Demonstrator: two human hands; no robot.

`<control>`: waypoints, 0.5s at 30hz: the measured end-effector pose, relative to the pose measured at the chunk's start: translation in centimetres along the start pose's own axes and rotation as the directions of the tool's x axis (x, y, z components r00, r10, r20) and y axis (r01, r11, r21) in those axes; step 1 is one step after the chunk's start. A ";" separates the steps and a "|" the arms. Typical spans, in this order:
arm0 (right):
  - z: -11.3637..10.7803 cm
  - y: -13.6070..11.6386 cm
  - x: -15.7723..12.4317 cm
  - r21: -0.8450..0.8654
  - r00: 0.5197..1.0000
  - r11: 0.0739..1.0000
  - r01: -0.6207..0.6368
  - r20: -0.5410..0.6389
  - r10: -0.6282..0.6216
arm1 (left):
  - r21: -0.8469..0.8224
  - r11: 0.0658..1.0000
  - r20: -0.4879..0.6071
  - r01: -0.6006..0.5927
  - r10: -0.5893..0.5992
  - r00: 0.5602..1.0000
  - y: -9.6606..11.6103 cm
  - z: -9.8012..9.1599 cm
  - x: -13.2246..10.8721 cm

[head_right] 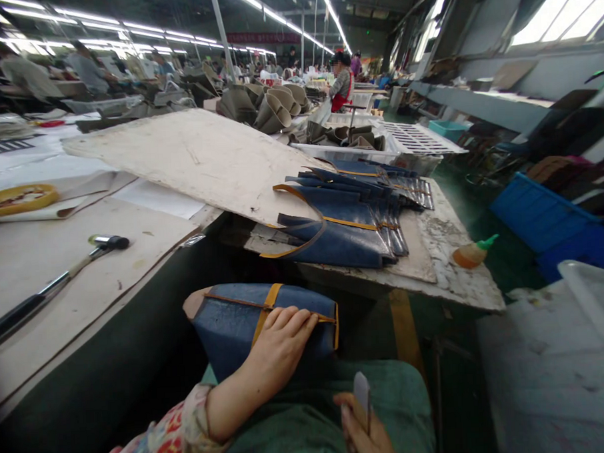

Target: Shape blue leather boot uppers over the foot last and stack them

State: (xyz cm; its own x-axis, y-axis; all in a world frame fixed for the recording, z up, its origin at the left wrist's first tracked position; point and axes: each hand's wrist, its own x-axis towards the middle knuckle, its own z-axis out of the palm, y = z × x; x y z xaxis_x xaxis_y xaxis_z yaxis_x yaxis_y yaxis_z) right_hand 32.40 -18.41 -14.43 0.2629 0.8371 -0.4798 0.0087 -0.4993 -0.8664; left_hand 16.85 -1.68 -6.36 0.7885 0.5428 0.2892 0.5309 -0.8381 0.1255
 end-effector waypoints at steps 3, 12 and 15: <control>-2.3 -3.2 0.9 -0.193 0.965 0.959 0.208 -0.120 -0.233 | 0.000 0.999 0.031 -0.041 0.041 0.999 0.7 0.4 0.6; -3.7 -9.2 3.2 -0.732 0.757 0.470 0.494 0.096 -0.646 | -0.097 0.994 0.109 -0.044 0.055 0.993 0.8 0.1 1.4; -3.3 -10.3 3.5 -0.801 0.685 0.311 0.511 0.161 -0.711 | -0.134 0.990 0.071 -0.034 0.043 0.997 0.5 0.0 1.0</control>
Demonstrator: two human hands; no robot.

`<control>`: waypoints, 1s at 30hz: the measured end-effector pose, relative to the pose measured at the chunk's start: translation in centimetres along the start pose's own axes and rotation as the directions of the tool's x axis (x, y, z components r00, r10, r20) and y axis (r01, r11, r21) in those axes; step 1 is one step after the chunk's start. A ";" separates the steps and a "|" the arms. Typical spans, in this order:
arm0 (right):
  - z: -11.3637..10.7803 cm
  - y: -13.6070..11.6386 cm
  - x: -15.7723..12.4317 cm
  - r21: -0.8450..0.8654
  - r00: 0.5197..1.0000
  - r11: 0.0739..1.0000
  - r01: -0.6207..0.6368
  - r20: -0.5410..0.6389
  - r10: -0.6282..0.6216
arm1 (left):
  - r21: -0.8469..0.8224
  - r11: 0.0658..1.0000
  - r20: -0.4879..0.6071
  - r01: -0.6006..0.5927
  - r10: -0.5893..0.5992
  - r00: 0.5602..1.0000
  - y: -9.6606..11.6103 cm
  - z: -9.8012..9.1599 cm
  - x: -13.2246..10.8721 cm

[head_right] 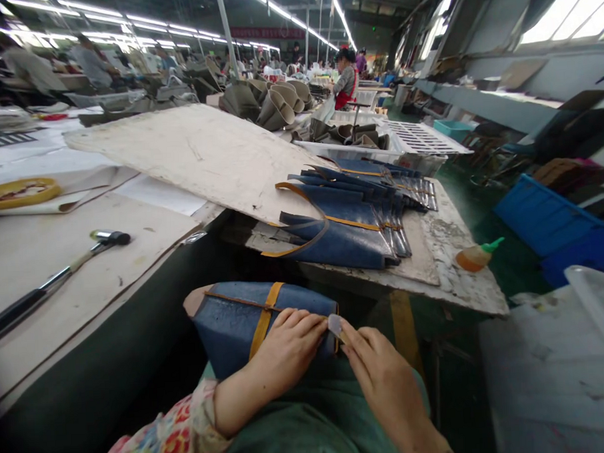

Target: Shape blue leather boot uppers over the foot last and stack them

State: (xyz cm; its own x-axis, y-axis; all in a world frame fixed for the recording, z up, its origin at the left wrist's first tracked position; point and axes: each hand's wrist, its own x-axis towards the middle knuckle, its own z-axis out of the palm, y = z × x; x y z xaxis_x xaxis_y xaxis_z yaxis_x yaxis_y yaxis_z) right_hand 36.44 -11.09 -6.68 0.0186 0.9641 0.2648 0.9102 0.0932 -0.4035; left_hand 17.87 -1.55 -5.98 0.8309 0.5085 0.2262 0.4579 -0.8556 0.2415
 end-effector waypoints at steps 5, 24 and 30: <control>0.2 -0.8 0.8 -0.062 0.998 0.996 0.059 -0.031 -0.061 | -0.048 0.997 -0.077 0.062 -0.065 0.995 -0.4 0.0 -0.7; 3.4 -5.5 5.1 -0.030 0.963 0.962 0.270 -0.004 -0.271 | 0.029 0.980 -0.194 0.195 -0.186 0.963 -3.4 -1.4 -3.9; 4.5 -7.2 6.5 0.001 0.952 0.953 0.303 0.044 -0.302 | 0.067 0.967 -0.238 0.245 -0.222 0.945 -4.6 -2.3 -5.9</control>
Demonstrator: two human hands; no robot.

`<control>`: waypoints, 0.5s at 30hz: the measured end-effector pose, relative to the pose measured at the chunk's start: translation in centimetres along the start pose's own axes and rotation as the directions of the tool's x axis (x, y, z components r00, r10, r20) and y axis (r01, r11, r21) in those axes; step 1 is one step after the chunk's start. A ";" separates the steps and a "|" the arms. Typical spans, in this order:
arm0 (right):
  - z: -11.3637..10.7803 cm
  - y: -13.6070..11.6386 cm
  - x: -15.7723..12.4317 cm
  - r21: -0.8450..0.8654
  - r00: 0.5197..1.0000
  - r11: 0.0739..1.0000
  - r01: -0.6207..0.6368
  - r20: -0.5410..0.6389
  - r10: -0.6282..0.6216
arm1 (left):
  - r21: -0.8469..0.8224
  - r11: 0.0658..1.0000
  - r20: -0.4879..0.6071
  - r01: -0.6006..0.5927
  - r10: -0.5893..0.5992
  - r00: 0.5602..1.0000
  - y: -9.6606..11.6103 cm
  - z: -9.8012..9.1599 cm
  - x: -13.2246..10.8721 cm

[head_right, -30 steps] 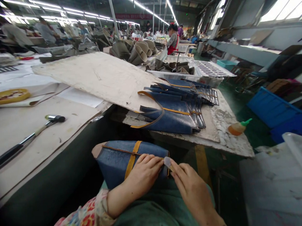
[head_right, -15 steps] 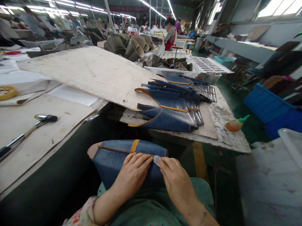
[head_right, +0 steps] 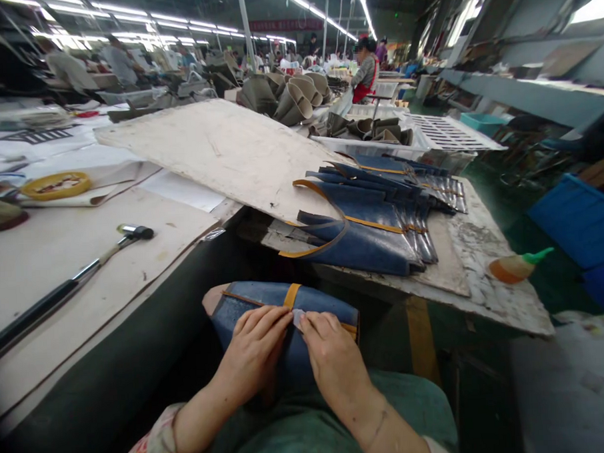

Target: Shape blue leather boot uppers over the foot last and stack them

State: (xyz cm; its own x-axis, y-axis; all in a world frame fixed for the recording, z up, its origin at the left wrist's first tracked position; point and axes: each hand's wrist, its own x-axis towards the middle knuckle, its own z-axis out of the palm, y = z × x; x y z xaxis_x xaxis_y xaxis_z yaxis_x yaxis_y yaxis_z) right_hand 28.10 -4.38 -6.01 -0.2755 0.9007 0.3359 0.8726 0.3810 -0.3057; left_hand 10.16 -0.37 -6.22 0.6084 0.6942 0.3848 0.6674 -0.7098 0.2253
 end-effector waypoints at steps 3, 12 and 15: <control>-0.1 0.0 0.5 0.066 1.000 0.998 -0.009 0.001 0.009 | 0.044 0.999 -0.034 0.021 -0.019 0.999 -0.7 -0.3 -1.0; -1.1 0.9 0.7 0.210 0.997 0.976 -0.063 0.046 0.054 | 0.122 0.992 0.007 -0.021 0.020 1.000 -1.0 -0.5 -2.9; -1.5 1.1 1.1 0.258 0.994 0.963 -0.082 0.094 0.060 | 0.118 0.993 0.017 -0.015 0.013 1.000 -1.0 -0.6 -3.1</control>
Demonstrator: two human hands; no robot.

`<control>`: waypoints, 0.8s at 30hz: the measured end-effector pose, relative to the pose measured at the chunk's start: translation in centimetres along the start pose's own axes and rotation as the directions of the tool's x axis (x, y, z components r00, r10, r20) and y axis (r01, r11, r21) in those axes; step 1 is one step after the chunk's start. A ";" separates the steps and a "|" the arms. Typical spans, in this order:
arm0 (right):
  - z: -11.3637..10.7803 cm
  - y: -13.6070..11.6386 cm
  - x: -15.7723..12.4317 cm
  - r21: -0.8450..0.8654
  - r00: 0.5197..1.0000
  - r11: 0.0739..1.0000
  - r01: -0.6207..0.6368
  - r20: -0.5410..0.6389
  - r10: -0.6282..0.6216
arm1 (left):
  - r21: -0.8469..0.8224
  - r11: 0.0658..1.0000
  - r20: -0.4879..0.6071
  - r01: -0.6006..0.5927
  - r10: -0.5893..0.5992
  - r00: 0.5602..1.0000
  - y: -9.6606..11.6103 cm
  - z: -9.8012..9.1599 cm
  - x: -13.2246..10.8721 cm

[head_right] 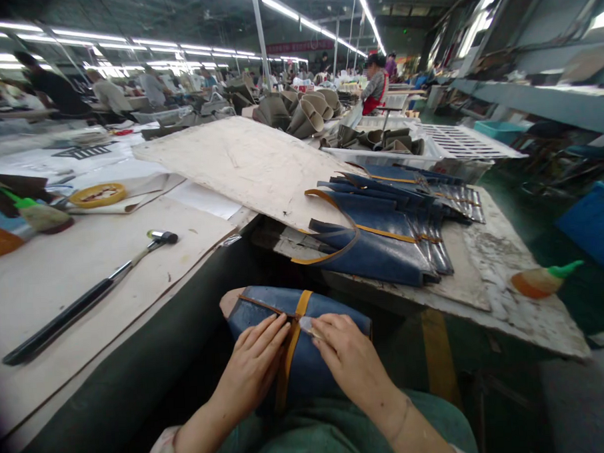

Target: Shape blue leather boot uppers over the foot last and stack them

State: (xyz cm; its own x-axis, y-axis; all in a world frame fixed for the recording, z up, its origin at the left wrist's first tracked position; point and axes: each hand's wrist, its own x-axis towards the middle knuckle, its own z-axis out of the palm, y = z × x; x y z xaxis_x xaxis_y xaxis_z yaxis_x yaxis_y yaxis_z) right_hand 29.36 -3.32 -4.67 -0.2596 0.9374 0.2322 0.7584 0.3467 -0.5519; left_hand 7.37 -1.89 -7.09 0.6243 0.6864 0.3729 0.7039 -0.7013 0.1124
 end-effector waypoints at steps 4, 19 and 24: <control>-0.5 0.4 0.6 0.101 0.997 0.995 -0.004 0.079 -0.004 | -0.063 0.996 0.011 0.068 -0.068 0.998 0.2 0.1 0.5; -0.2 0.9 1.5 0.104 0.977 0.992 0.078 0.189 -0.097 | -0.238 0.947 0.100 0.215 -0.196 0.975 0.6 -0.9 2.7; 0.2 1.5 1.3 0.078 0.979 0.994 0.078 0.181 -0.091 | -0.173 0.941 0.099 0.290 -0.276 0.956 -0.1 -1.4 2.7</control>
State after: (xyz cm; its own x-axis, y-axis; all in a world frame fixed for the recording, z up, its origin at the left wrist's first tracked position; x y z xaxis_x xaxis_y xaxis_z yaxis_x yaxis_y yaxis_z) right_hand 30.01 -1.62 -5.34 -0.4317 0.8923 0.1323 0.6867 0.4202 -0.5932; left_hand 8.52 -0.28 -4.76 0.4359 0.8689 0.2346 0.7850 -0.4945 0.3731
